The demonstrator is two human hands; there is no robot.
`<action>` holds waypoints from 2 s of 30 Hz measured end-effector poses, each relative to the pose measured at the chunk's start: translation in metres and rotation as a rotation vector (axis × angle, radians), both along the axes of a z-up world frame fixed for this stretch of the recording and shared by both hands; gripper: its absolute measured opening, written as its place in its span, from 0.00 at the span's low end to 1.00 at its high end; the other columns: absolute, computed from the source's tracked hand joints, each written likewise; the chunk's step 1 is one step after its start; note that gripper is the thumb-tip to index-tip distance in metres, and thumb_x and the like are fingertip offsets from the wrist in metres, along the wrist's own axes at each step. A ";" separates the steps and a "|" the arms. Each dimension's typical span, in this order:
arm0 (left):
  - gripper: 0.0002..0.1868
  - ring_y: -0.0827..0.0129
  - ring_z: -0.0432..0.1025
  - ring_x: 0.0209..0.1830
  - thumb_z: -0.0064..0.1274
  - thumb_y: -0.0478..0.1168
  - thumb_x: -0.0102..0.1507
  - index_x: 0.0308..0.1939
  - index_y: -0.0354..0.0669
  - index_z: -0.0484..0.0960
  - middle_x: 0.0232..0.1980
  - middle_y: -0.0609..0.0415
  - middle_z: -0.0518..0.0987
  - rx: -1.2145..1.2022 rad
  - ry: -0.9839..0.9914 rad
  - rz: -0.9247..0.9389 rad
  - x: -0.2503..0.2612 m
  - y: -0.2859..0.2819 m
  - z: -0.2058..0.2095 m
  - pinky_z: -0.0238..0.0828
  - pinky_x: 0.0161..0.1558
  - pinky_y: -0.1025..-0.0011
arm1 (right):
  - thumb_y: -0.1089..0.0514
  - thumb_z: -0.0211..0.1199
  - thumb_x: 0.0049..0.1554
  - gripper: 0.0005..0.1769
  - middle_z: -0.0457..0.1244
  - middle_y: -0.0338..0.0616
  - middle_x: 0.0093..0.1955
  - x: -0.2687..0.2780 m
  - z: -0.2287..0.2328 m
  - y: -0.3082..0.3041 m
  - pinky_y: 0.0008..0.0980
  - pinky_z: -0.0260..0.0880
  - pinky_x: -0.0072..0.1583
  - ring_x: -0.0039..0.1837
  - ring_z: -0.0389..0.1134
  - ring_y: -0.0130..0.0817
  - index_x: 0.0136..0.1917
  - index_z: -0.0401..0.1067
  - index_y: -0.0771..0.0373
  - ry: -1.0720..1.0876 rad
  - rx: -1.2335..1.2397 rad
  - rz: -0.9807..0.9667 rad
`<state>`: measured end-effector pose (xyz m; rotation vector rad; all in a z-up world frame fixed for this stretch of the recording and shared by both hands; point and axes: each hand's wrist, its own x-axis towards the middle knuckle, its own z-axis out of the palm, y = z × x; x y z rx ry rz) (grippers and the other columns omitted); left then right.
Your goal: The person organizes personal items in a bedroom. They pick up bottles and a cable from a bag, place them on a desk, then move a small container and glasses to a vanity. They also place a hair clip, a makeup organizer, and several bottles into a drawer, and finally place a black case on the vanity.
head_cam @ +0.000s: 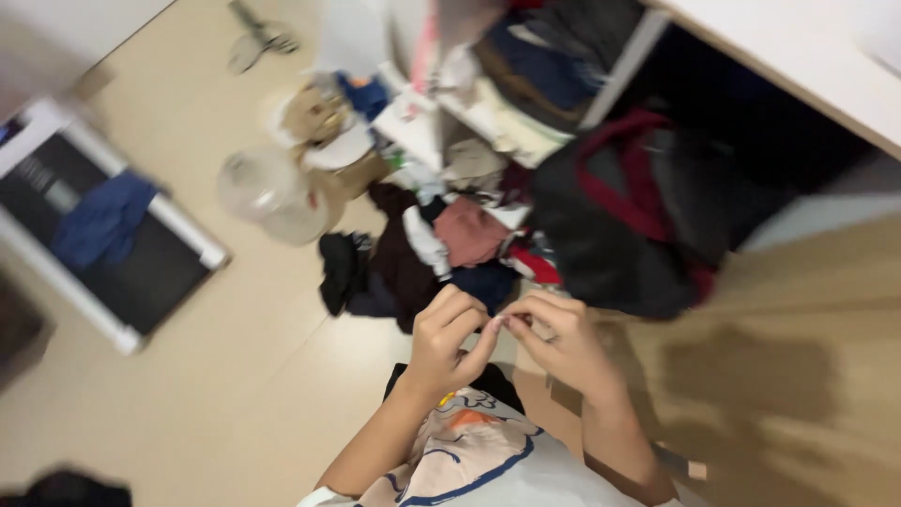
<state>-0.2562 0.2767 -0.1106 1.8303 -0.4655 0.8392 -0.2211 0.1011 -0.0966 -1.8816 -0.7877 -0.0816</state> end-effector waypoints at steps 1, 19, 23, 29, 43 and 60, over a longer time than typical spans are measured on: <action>0.14 0.60 0.66 0.22 0.56 0.34 0.64 0.22 0.41 0.77 0.24 0.53 0.74 -0.003 0.000 0.061 -0.010 0.016 -0.002 0.69 0.26 0.69 | 0.65 0.63 0.58 0.04 0.67 0.45 0.33 0.001 -0.005 0.019 0.35 0.69 0.37 0.35 0.69 0.42 0.42 0.77 0.61 0.000 -0.003 0.061; 0.15 0.60 0.69 0.26 0.58 0.33 0.64 0.23 0.43 0.76 0.24 0.54 0.74 -0.083 0.170 0.878 -0.161 0.336 -0.059 0.70 0.32 0.69 | 0.62 0.64 0.58 0.04 0.63 0.42 0.30 -0.024 -0.074 0.437 0.31 0.64 0.36 0.31 0.61 0.34 0.42 0.79 0.58 0.104 -0.142 0.971; 0.15 0.63 0.68 0.25 0.57 0.34 0.65 0.22 0.44 0.76 0.24 0.56 0.73 -0.102 0.201 0.956 -0.182 0.415 -0.066 0.69 0.32 0.69 | 0.61 0.64 0.59 0.06 0.64 0.42 0.28 -0.034 -0.078 0.527 0.31 0.64 0.37 0.31 0.61 0.34 0.41 0.80 0.60 0.167 -0.170 1.031; 0.16 0.62 0.68 0.25 0.57 0.34 0.65 0.22 0.43 0.75 0.23 0.55 0.73 -0.183 0.238 1.031 -0.179 0.520 -0.079 0.69 0.31 0.69 | 0.61 0.65 0.58 0.06 0.66 0.44 0.29 -0.022 -0.091 0.640 0.33 0.65 0.38 0.32 0.63 0.36 0.41 0.81 0.60 0.200 -0.226 1.050; 0.15 0.60 0.70 0.26 0.57 0.35 0.64 0.22 0.45 0.73 0.23 0.53 0.73 -0.179 0.295 1.134 -0.079 0.830 -0.068 0.70 0.32 0.68 | 0.64 0.65 0.59 0.05 0.68 0.49 0.32 0.103 -0.086 0.956 0.34 0.67 0.40 0.36 0.67 0.40 0.42 0.81 0.63 0.200 -0.254 1.075; 0.20 0.69 0.64 0.21 0.55 0.37 0.65 0.18 0.48 0.70 0.19 0.60 0.69 -0.143 0.279 1.035 0.044 1.209 -0.043 0.64 0.25 0.76 | 0.64 0.65 0.60 0.05 0.67 0.47 0.32 0.187 -0.043 1.321 0.33 0.67 0.40 0.36 0.67 0.39 0.41 0.79 0.63 0.287 -0.237 1.073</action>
